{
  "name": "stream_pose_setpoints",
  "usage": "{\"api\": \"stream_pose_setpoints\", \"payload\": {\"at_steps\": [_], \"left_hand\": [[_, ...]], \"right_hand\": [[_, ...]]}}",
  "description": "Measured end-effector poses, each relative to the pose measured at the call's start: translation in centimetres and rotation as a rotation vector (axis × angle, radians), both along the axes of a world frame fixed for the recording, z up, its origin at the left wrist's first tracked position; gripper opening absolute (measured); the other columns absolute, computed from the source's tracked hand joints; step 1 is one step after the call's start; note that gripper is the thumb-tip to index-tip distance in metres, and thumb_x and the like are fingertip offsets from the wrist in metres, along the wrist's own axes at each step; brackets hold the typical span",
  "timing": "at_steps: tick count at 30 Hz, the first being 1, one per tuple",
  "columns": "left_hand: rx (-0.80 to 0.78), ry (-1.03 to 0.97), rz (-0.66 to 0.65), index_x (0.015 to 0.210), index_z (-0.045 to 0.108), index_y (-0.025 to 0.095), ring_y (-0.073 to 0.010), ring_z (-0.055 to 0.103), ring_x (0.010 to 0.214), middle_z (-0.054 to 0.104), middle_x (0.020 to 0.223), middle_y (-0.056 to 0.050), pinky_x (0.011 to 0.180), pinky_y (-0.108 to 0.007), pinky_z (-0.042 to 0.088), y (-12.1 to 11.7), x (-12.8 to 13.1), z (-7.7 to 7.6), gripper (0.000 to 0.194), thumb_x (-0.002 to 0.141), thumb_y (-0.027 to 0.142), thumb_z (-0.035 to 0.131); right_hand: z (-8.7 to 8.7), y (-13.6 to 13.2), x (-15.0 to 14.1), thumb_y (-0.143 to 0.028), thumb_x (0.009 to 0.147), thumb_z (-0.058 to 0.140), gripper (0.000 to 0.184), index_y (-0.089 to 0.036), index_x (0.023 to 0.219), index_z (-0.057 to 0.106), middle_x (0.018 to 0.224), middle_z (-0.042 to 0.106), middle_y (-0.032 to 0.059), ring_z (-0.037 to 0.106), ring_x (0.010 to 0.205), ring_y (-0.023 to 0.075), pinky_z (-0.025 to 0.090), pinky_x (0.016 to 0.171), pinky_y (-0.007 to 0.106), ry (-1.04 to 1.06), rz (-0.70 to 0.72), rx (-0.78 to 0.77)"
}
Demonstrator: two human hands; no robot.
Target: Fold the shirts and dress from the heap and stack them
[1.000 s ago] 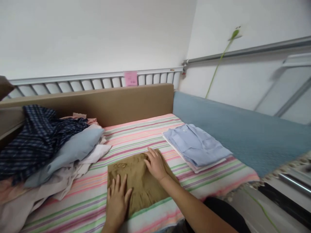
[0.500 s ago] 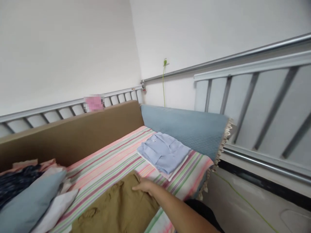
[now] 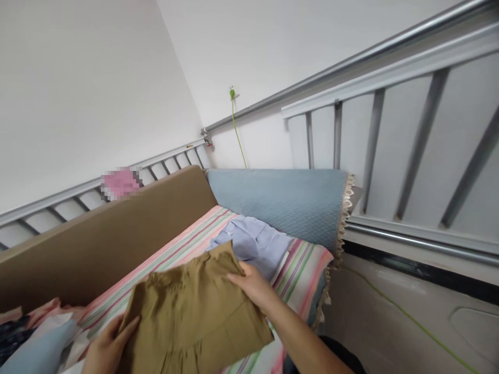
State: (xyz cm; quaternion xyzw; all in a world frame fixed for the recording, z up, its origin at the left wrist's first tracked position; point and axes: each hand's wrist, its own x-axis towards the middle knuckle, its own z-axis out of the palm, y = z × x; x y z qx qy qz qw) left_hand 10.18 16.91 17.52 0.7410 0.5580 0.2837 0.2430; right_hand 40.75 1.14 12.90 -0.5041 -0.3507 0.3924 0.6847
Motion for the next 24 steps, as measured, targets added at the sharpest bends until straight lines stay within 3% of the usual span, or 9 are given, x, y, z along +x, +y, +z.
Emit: {"api": "stream_pose_setpoints", "payload": {"at_steps": [4, 7, 10, 13, 16, 18, 20, 24], "left_hand": [[0.173, 0.067, -0.148, 0.089, 0.065, 0.021, -0.0235, 0.062, 0.082, 0.07, 0.085, -0.001, 0.074, -0.03, 0.046, 3.4, 10.6, 4.2, 0.039, 0.067, 0.052, 0.056], [0.241, 0.088, -0.225, 0.087, 0.065, 0.016, -0.0204, 0.061, 0.076, 0.069, 0.081, -0.004, 0.067, -0.027, 0.045, 5.7, 18.8, 6.1, 0.036, 0.069, 0.045, 0.053], [0.273, 0.14, -0.287, 0.09, 0.065, 0.015, -0.0175, 0.06, 0.077, 0.069, 0.086, -0.004, 0.067, -0.023, 0.044, 8.5, 25.9, 5.3, 0.031, 0.073, 0.037, 0.05], [0.25, 0.252, -0.33, 0.089, 0.066, 0.016, -0.0163, 0.06, 0.078, 0.07, 0.088, -0.004, 0.068, -0.022, 0.042, 11.2, 31.2, 1.6, 0.025, 0.073, 0.03, 0.053], [0.216, 0.369, -0.338, 0.086, 0.067, 0.015, -0.0185, 0.06, 0.079, 0.07, 0.086, -0.007, 0.069, -0.025, 0.04, 13.0, 33.8, -2.8, 0.022, 0.071, 0.028, 0.056], [0.198, 0.415, -0.334, 0.087, 0.067, 0.014, -0.0201, 0.061, 0.079, 0.07, 0.086, -0.009, 0.069, -0.026, 0.04, 13.7, 34.4, -4.5, 0.022, 0.072, 0.027, 0.056], [0.192, 0.434, -0.342, 0.089, 0.067, 0.014, -0.0202, 0.061, 0.08, 0.07, 0.089, -0.01, 0.069, -0.026, 0.04, 14.1, 34.5, -4.9, 0.024, 0.073, 0.028, 0.056], [0.203, 0.445, -0.367, 0.094, 0.066, 0.016, -0.0174, 0.061, 0.082, 0.07, 0.093, -0.006, 0.071, -0.023, 0.04, 14.4, 34.3, -3.4, 0.026, 0.075, 0.031, 0.055]], "right_hand": [[2.1, -1.9, 4.6, -0.041, 0.069, 0.064, 0.039, -0.019, 0.101, 0.064, 0.098, 0.07, 0.0056, 0.063, 0.093, 0.0244, 0.049, 0.079, 0.035, 0.094, -0.247, 0.093], [1.7, -2.4, 7.1, -0.045, 0.071, 0.062, 0.043, -0.02, 0.107, 0.061, 0.105, 0.068, 0.0061, 0.062, 0.097, 0.0247, 0.049, 0.079, 0.035, 0.114, -0.377, 0.124], [-0.9, -1.8, 9.4, -0.043, 0.074, 0.059, 0.043, -0.019, 0.109, 0.059, 0.109, 0.067, 0.0068, 0.061, 0.101, 0.024, 0.049, 0.081, 0.034, 0.091, -0.466, 0.085], [-4.5, -0.7, 11.3, -0.037, 0.075, 0.055, 0.035, -0.018, 0.104, 0.058, 0.104, 0.068, 0.0071, 0.062, 0.097, 0.0222, 0.048, 0.078, 0.032, 0.002, -0.511, -0.134], [-6.7, -0.1, 12.4, -0.028, 0.072, 0.057, 0.022, -0.018, 0.092, 0.06, 0.09, 0.07, 0.0073, 0.064, 0.087, 0.0226, 0.046, 0.073, 0.032, -0.214, -0.491, -0.457], [-6.7, -0.2, 12.7, -0.025, 0.071, 0.058, 0.018, -0.019, 0.087, 0.059, 0.084, 0.069, 0.0073, 0.064, 0.082, 0.0225, 0.045, 0.07, 0.031, -0.307, -0.45, -0.572], [-6.1, -0.5, 12.8, -0.025, 0.072, 0.056, 0.017, -0.02, 0.089, 0.058, 0.084, 0.069, 0.0067, 0.064, 0.079, 0.0211, 0.045, 0.066, 0.029, -0.29, -0.414, -0.572], [-5.1, -0.9, 12.3, -0.028, 0.073, 0.054, 0.024, -0.022, 0.096, 0.056, 0.083, 0.069, 0.0036, 0.063, 0.059, 0.0173, 0.046, 0.05, 0.027, -0.093, -0.337, -0.482]]}}
